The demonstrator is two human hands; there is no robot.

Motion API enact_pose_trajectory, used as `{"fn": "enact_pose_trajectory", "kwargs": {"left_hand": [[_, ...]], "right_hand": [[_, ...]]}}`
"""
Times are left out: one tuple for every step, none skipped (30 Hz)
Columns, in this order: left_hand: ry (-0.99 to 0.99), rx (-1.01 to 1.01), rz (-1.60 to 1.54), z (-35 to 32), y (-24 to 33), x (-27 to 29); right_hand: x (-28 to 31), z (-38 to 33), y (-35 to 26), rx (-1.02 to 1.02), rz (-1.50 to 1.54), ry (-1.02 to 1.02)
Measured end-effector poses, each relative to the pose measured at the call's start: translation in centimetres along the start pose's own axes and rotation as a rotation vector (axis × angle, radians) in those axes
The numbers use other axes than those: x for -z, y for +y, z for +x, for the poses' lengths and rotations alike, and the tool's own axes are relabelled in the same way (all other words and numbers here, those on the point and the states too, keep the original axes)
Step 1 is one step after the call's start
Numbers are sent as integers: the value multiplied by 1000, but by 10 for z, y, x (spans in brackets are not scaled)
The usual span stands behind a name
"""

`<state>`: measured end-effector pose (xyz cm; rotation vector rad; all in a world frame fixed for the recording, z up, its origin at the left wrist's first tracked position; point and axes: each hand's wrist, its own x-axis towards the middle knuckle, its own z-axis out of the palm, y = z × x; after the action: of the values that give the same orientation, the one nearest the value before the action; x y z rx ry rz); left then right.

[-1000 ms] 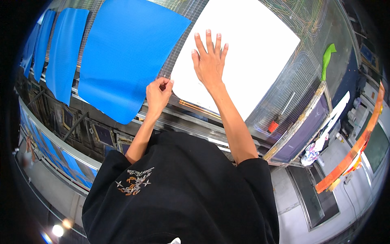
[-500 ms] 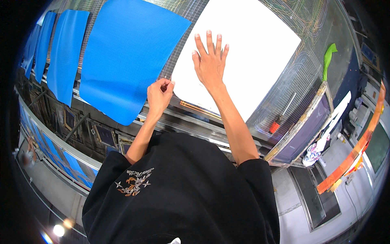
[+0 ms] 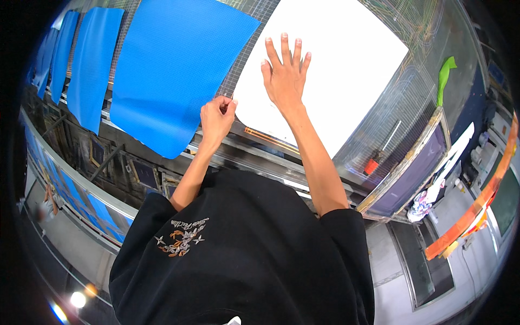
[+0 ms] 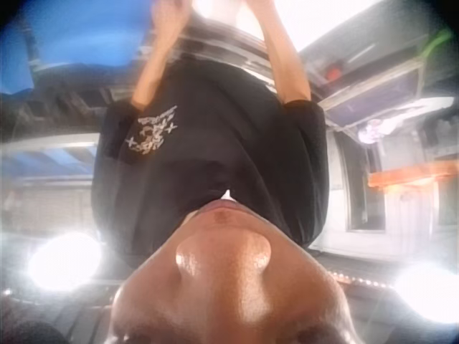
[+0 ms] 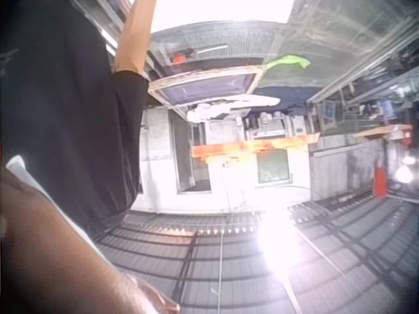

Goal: The person places a purple frame onto a metal rack, uses a screwdriver to tighten screws on the frame, and then places a white template on the rack. The person continues to adjust and secure the frame using the screwdriver.

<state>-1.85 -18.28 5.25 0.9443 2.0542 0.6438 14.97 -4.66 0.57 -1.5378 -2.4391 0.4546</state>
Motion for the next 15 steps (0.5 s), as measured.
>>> {"fn": "enact_pose_trajectory", "kwargs": {"left_hand": [[0,-1,3,0,0,-1],[0,-3,6,-1,-1,-1],[0,0,4,-1,-1,-1],[1,3,1,-1,0,-1],[2,6,-2,-1,0,-1],[-1,8,-1,-1,0,-1],[-5,9,0,0,0,-1],[-9,11,1,0,0,-1],[-9,10,4,0,0,-1],[-8,8,6,0,0,0],[-7,7,9,-1,0,0],[-3,7,27,-1,0,0],[0,4,46,-2,2,0],[3,2,64,-3,3,0],[12,-5,94,-3,4,0]], "right_hand": [[0,-1,0,-5,-4,-14],[-1,-1,0,-2,-1,-9],[-1,0,0,2,2,-4],[-1,0,1,7,4,1],[-1,0,1,6,0,-1],[-1,0,0,5,-4,-3],[-2,0,1,3,-8,-5],[-2,0,1,4,-3,-2],[-2,0,1,5,2,0],[-2,0,1,7,7,3],[-2,0,0,7,9,10],[-2,-1,0,7,11,18],[-1,0,-1,6,12,26],[-3,0,-1,5,-10,31],[-6,1,-1,4,-32,36]]}}
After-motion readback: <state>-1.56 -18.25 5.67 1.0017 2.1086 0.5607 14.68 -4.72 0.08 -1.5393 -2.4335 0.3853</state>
